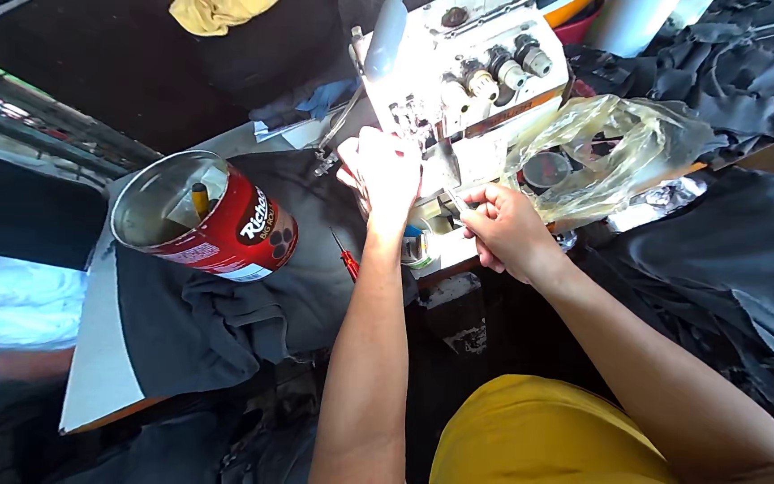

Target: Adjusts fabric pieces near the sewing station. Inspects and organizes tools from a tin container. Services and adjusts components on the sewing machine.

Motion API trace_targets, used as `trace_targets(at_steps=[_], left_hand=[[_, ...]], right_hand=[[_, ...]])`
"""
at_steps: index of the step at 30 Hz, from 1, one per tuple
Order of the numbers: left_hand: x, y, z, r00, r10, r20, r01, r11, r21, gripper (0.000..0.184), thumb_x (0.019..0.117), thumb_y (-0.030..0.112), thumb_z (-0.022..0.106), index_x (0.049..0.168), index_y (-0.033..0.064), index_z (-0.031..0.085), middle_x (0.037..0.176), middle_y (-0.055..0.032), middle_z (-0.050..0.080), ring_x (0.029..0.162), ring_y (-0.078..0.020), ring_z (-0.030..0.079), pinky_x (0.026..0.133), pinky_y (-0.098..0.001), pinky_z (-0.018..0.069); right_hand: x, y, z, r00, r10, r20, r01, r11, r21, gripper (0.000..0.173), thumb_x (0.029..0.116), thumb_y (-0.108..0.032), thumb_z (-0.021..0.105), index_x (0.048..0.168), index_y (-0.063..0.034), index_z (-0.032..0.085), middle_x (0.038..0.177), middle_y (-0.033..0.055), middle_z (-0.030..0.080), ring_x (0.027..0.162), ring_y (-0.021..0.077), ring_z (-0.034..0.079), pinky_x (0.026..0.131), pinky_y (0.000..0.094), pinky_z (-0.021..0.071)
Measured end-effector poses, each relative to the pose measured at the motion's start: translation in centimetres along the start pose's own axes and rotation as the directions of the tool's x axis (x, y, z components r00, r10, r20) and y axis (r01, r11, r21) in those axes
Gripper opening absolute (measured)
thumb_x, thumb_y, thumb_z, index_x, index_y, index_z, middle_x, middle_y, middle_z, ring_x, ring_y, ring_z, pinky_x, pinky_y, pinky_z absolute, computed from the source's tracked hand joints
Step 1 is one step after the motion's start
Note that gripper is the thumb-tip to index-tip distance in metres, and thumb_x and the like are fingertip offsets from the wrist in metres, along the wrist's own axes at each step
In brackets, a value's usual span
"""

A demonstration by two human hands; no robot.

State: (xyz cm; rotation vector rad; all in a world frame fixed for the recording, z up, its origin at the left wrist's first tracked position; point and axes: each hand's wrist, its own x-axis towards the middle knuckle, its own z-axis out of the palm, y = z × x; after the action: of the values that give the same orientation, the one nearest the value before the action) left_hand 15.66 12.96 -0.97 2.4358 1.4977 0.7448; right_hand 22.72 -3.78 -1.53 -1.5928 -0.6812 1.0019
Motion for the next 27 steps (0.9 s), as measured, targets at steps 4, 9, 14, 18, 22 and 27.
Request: trace_targets(at_steps=[4,9,14,18,22,27], left_hand=[[0.6,-1.0,-0.8,0.994,-0.005,0.110,0.021,0.989,-0.148,0.021,0.0955,0.029,0.066,0.106,0.0160,0.079,0.124,-0.0102,0.067,0.129,-0.0348,0.049,0.102,-0.0604,0.0341],[1.4,-1.6,-1.3,0.972,-0.040,0.232,0.090,0.973,-0.211,0.026,0.0997,0.030,0.063,0.109,0.0089,0.076,0.115,-0.0127,0.070,0.119,-0.0324,0.058,0.101,-0.0592,0.0365],[1.4,-1.4,-1.6,0.965,-0.064,0.253,0.125,0.964,-0.236,0.026,0.0982,0.030,0.067,0.110,0.0088,0.076,0.117,-0.0126,0.071,0.121,-0.0321,0.057,0.103,-0.0590,0.0363],[1.4,-1.4,-1.6,0.967,-0.051,0.248,0.112,0.965,-0.239,0.026,0.0974,0.033,0.068,0.107,0.0104,0.077,0.114,-0.0109,0.072,0.120,-0.0316,0.057,0.102,-0.0592,0.0358],[1.6,-1.1,-1.3,0.966,-0.104,0.237,0.144,0.976,-0.162,0.031,0.0967,0.039,0.068,0.108,0.0122,0.077,0.118,-0.0116,0.070,0.126,-0.0333,0.053,0.103,-0.0594,0.0351],[1.1,-1.0,-0.8,0.988,-0.094,0.125,0.113,0.982,-0.152,0.030,0.0955,0.039,0.068,0.105,0.0129,0.078,0.119,-0.0114,0.069,0.127,-0.0345,0.052,0.103,-0.0597,0.0350]], right_hand=[[-0.1,0.1,-0.6,1.000,0.011,0.000,-0.011,1.000,-0.002,0.025,0.1037,-0.007,0.057,0.128,-0.0050,0.057,0.069,0.0065,0.060,0.039,0.0081,0.052,0.037,0.0214,0.0471],[-0.1,0.7,-1.2,1.000,0.003,-0.006,-0.003,1.000,0.015,0.024,0.1043,-0.007,0.057,0.128,-0.0046,0.058,0.071,0.0061,0.061,0.040,0.0077,0.052,0.037,0.0206,0.0467],[-0.1,0.8,-0.8,1.000,0.001,0.005,-0.001,1.000,0.014,0.025,0.1035,-0.005,0.058,0.128,-0.0044,0.058,0.070,0.0066,0.060,0.039,0.0078,0.051,0.036,0.0209,0.0465],[-0.2,1.0,-1.0,1.000,0.012,0.009,-0.012,1.000,0.014,0.025,0.1038,-0.006,0.058,0.129,-0.0042,0.058,0.070,0.0062,0.059,0.039,0.0076,0.051,0.037,0.0208,0.0471],[-0.2,1.4,-1.5,1.000,0.017,0.000,-0.017,1.000,0.018,0.027,0.1035,-0.006,0.058,0.130,-0.0052,0.058,0.071,0.0067,0.059,0.040,0.0084,0.052,0.037,0.0212,0.0475],[-0.2,1.9,-1.8,0.999,0.033,0.001,-0.033,0.999,0.038,0.028,0.1034,-0.005,0.058,0.132,-0.0053,0.058,0.071,0.0073,0.059,0.040,0.0085,0.052,0.037,0.0207,0.0472]])
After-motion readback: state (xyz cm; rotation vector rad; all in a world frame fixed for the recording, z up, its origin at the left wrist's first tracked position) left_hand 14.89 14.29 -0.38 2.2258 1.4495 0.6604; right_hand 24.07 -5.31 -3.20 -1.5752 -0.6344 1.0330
